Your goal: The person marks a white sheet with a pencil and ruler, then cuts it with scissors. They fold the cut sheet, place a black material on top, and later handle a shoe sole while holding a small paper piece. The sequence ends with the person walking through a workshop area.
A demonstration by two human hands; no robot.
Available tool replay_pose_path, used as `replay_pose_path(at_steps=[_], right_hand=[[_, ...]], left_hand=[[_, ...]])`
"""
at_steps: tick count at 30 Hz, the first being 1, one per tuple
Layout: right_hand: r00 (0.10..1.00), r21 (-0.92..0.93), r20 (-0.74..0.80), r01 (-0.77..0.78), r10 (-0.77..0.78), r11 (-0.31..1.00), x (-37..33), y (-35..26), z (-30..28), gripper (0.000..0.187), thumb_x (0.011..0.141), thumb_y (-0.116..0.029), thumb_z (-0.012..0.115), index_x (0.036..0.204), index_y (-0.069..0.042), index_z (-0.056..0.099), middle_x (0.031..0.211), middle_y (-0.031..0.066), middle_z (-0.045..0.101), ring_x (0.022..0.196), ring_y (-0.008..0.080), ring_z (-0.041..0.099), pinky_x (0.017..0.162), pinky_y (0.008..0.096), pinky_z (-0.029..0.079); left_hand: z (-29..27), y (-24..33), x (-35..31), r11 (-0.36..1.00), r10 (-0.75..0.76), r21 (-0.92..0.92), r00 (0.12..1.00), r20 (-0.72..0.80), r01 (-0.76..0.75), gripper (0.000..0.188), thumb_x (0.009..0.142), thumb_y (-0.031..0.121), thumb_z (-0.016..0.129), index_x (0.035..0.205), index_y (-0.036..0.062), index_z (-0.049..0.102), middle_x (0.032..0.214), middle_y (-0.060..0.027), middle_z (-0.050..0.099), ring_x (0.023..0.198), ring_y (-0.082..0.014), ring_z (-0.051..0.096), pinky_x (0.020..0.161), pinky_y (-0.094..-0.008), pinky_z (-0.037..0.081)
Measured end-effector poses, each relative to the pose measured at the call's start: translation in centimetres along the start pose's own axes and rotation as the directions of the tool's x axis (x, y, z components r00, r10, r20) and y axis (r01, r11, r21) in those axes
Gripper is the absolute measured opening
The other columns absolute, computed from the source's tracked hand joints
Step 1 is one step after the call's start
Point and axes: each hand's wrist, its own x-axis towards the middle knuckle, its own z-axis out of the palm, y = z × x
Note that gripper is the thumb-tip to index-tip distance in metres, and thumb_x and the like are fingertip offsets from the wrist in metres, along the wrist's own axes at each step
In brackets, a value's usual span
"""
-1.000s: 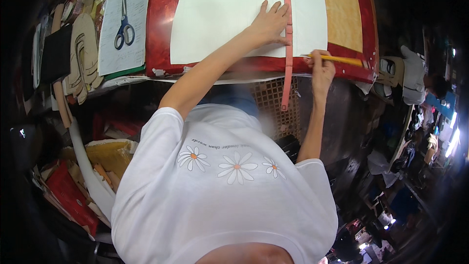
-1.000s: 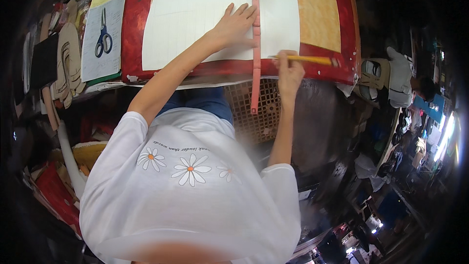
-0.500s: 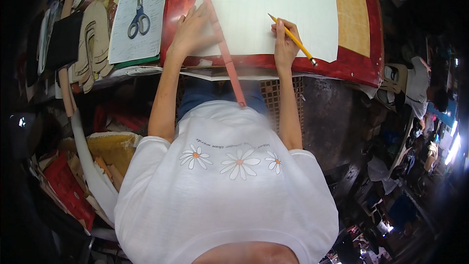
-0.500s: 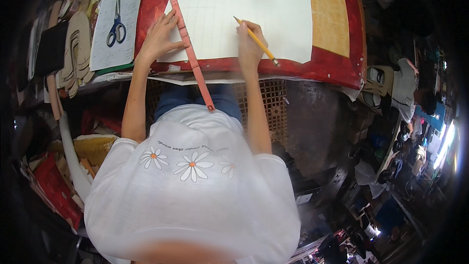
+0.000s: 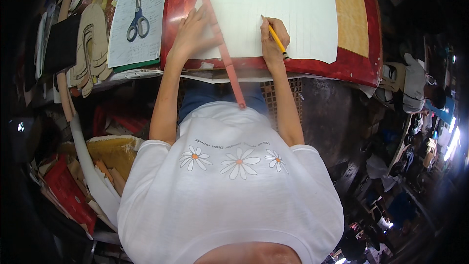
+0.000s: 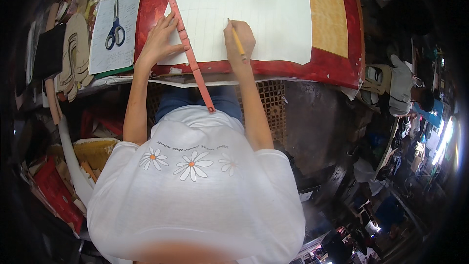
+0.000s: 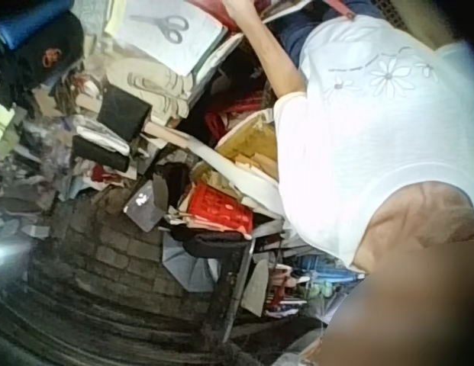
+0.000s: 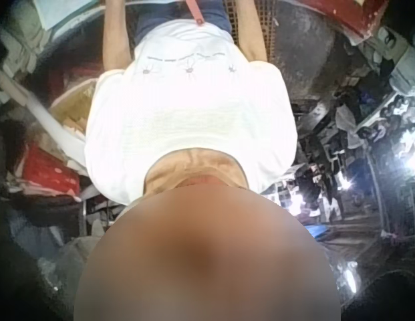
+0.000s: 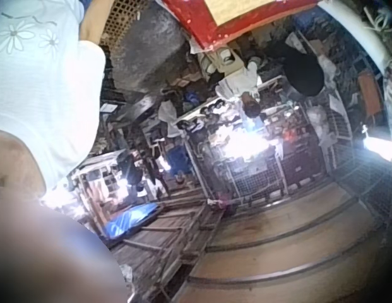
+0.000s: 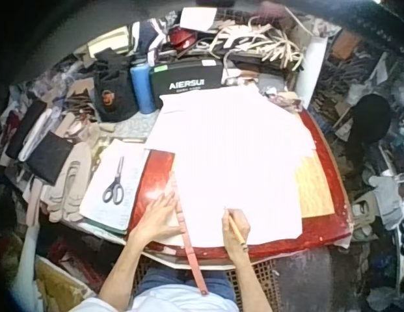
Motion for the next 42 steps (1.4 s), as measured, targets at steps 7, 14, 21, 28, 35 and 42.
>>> replay_pose_path(at_steps=[7,14,21,28,35,42], right_hand=[[0.922,0.355,-0.082,-0.327,0.378,0.876,0.9,1.8,-2.2,0.016,0.089,-0.012,0.057,0.086,0.003,0.06,0.073,0.006,0.06,0.064,0.0112,0.053,0.058,0.0258,0.043],[0.971,0.171,-0.016,-0.233,0.239,0.957,0.5,2.3,-3.3,0.016,0.091,-0.015,0.057,0.088,0.001,0.06,0.073,0.0046,0.058,0.067,0.0094,0.052,0.059,0.0247,0.042],[0.991,-0.189,-0.018,0.126,-0.131,0.974,0.6,1.8,-2.5,0.006,0.076,-0.002,0.063,0.078,-0.002,0.057,0.069,0.0132,0.052,0.068,0.0297,0.053,0.059,0.0403,0.046],[0.93,0.289,-0.095,-0.315,0.354,0.904,0.9,3.5,-5.0,0.021,0.092,-0.019,0.057,0.09,0.001,0.06,0.075,0.003,0.059,0.07,0.008,0.052,0.065,0.0233,0.044],[0.969,0.081,-0.085,-0.225,0.232,0.971,0.9,4.0,-5.9,0.016,0.089,-0.013,0.058,0.09,0.003,0.06,0.079,0.0092,0.061,0.069,0.0156,0.056,0.063,0.0296,0.045],[0.998,-0.26,-0.01,0.054,-0.059,0.964,0.8,4.1,-5.4,0.014,0.087,-0.011,0.058,0.089,0.002,0.062,0.084,0.0148,0.062,0.073,0.0226,0.06,0.067,0.0332,0.047]], left_hand=[[-0.3,0.4,-0.1,0.999,0.008,0.041,1.0,-0.01,-0.008,0.09,0.062,0.037,0.078,0.136,0.0004,0.042,0.149,-0.0125,0.028,0.135,-0.0362,0.028,0.108,-0.0483,0.029],[0.4,-0.4,0.1,0.998,-0.002,0.062,1.0,-0.003,0.002,0.092,0.063,0.038,0.078,0.137,0.0015,0.04,0.149,-0.0122,0.028,0.136,-0.0353,0.028,0.108,-0.0481,0.029],[0.8,-0.6,0.2,1.0,0.006,0.023,1.0,-0.016,-0.006,0.091,0.062,0.04,0.079,0.136,0.0017,0.042,0.15,-0.0117,0.028,0.136,-0.0365,0.027,0.108,-0.0493,0.028],[0.6,-0.4,0.2,1.0,0.008,0.025,1.0,-0.024,-0.008,0.091,0.062,0.041,0.079,0.136,0.0018,0.042,0.149,-0.0116,0.028,0.137,-0.0364,0.026,0.109,-0.0497,0.027],[0.6,-0.6,0.2,1.0,0.007,0.016,1.0,-0.011,-0.007,0.093,0.061,0.042,0.079,0.136,0.002,0.042,0.15,-0.0111,0.028,0.137,-0.036,0.025,0.109,-0.0496,0.026],[0.9,-0.9,0.3,1.0,0.003,0.012,1.0,-0.023,-0.003,0.093,0.061,0.042,0.08,0.138,0.006,0.042,0.15,-0.0094,0.028,0.137,-0.0359,0.025,0.106,-0.0555,0.027]])
